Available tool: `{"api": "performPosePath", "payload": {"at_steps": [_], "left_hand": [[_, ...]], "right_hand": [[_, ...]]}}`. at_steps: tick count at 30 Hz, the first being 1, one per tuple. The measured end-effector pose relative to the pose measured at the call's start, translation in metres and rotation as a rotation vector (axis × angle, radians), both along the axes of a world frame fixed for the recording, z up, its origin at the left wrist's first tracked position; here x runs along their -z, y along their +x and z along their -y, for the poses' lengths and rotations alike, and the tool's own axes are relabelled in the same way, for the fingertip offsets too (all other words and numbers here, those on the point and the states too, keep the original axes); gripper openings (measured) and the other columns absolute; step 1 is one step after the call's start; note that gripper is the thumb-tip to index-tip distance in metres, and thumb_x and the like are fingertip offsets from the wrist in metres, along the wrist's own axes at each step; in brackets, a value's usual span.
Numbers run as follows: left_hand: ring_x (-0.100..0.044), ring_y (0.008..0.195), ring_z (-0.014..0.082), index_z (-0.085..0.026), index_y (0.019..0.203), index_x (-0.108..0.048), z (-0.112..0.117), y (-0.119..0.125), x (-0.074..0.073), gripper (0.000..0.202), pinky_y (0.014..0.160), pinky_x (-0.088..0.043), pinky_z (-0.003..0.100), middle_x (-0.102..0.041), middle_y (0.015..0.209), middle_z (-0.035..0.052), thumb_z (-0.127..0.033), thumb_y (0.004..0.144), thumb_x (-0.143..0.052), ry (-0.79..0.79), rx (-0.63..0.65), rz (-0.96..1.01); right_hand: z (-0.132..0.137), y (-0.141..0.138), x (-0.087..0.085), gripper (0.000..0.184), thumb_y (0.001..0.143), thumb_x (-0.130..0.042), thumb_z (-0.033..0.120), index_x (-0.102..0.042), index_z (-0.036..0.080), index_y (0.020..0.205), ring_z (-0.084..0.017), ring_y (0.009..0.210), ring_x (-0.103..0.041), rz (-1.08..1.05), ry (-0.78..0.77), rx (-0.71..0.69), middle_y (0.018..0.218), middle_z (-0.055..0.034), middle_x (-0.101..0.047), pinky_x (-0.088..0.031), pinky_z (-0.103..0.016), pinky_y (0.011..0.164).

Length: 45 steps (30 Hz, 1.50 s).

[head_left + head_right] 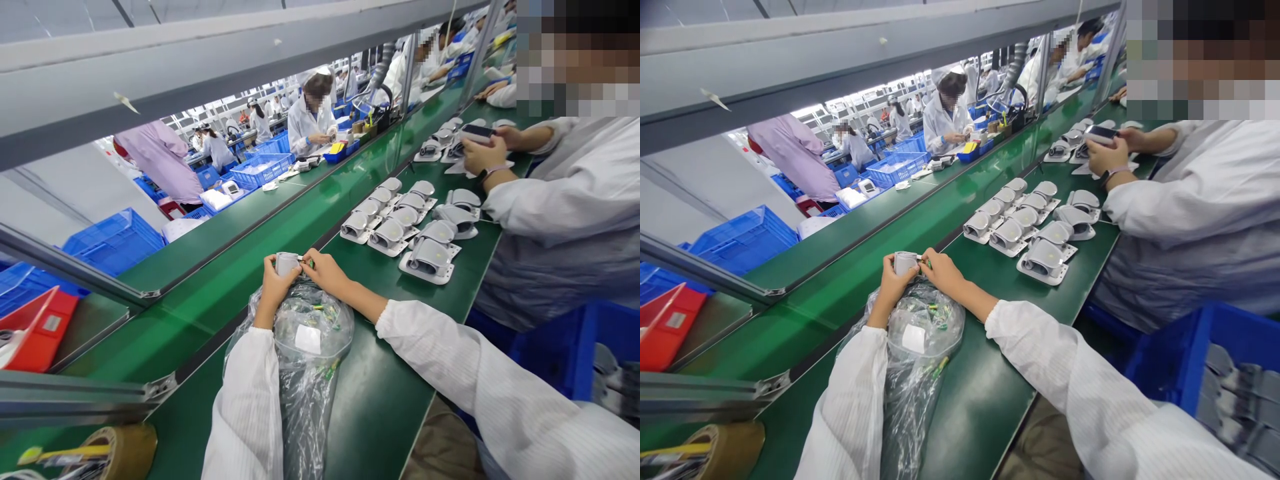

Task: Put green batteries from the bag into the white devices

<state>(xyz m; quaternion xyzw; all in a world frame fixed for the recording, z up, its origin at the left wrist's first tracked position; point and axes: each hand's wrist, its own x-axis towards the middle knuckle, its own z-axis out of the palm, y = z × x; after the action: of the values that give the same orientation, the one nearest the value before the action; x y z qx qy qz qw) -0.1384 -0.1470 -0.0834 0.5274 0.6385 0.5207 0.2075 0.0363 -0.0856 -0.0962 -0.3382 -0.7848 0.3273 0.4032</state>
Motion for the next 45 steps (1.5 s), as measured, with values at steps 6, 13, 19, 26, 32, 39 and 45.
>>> {"api": "performPosePath", "payload": {"at_steps": [6,13,19,26,32,39,45], "left_hand": [[-0.066,0.090,0.0213,-0.021,0.121,-0.049,0.001,0.001,-0.002,0.071,0.085,-0.052,0.035,-0.066,0.110,0.0070,-0.050,0.071,-0.090,0.000,-0.007,-0.033],[-0.065,0.093,0.0213,-0.021,0.119,-0.051,-0.001,0.005,-0.002,0.070,0.087,-0.051,0.034,-0.065,0.109,0.0057,-0.049,0.068,-0.090,0.026,-0.011,0.009],[-0.063,0.090,0.0199,-0.021,0.121,-0.051,-0.002,0.006,-0.002,0.068,0.084,-0.049,0.033,-0.065,0.108,0.0054,-0.047,0.070,-0.087,-0.008,-0.039,-0.020],[-0.063,0.095,0.0214,-0.021,0.127,-0.051,-0.004,0.000,0.002,0.072,0.087,-0.050,0.035,-0.064,0.117,0.0080,-0.044,0.069,-0.088,-0.010,-0.006,-0.066],[-0.065,0.105,0.0258,-0.020,0.123,-0.052,-0.011,-0.013,0.007,0.074,0.093,-0.051,0.039,-0.063,0.123,0.0107,-0.050,0.068,-0.091,-0.006,-0.013,-0.051],[-0.065,0.107,0.0263,-0.019,0.123,-0.052,-0.016,-0.020,0.012,0.078,0.096,-0.051,0.041,-0.061,0.127,0.0129,-0.053,0.066,-0.092,0.000,-0.031,-0.022],[-0.065,0.108,0.0263,-0.019,0.123,-0.054,-0.016,-0.021,0.012,0.077,0.096,-0.052,0.040,-0.062,0.126,0.0123,-0.050,0.065,-0.094,0.004,-0.031,0.008]], "right_hand": [[0.001,0.004,-0.007,0.004,0.099,-0.061,0.021,-0.062,0.019,0.101,-0.016,0.069,-0.058,0.104,0.097,-0.025,0.079,-0.0015,-0.067,-0.033,-0.025,0.067],[0.008,0.009,-0.028,0.011,0.107,-0.051,0.020,-0.061,0.019,0.102,-0.022,0.078,-0.065,0.414,0.279,-0.074,0.088,-0.0090,-0.073,-0.032,-0.030,0.067],[0.016,0.007,-0.043,0.018,0.106,-0.046,0.015,-0.063,0.016,0.114,-0.027,0.088,-0.072,0.666,0.304,-0.043,0.097,-0.0151,-0.076,-0.044,-0.032,0.073],[0.019,0.007,-0.035,0.024,0.108,-0.042,0.017,-0.064,0.015,0.119,-0.026,0.094,-0.073,0.709,0.286,-0.077,0.107,-0.0146,-0.075,-0.049,-0.032,0.079],[0.007,0.008,-0.021,0.021,0.102,-0.052,0.021,-0.068,0.016,0.090,-0.015,0.069,-0.062,0.049,-0.184,-0.016,0.083,-0.0060,-0.074,-0.042,-0.025,0.068],[-0.014,0.002,-0.017,0.014,0.079,-0.052,0.006,-0.061,0.015,0.086,-0.008,0.047,-0.041,-0.568,-0.892,-0.022,0.081,-0.0033,-0.070,-0.029,-0.024,0.046],[-0.009,-0.001,-0.012,0.024,0.083,-0.065,0.015,-0.053,0.020,0.103,-0.012,0.050,-0.045,-0.528,-0.822,-0.032,0.063,0.0060,-0.057,-0.034,-0.024,0.049]]}}
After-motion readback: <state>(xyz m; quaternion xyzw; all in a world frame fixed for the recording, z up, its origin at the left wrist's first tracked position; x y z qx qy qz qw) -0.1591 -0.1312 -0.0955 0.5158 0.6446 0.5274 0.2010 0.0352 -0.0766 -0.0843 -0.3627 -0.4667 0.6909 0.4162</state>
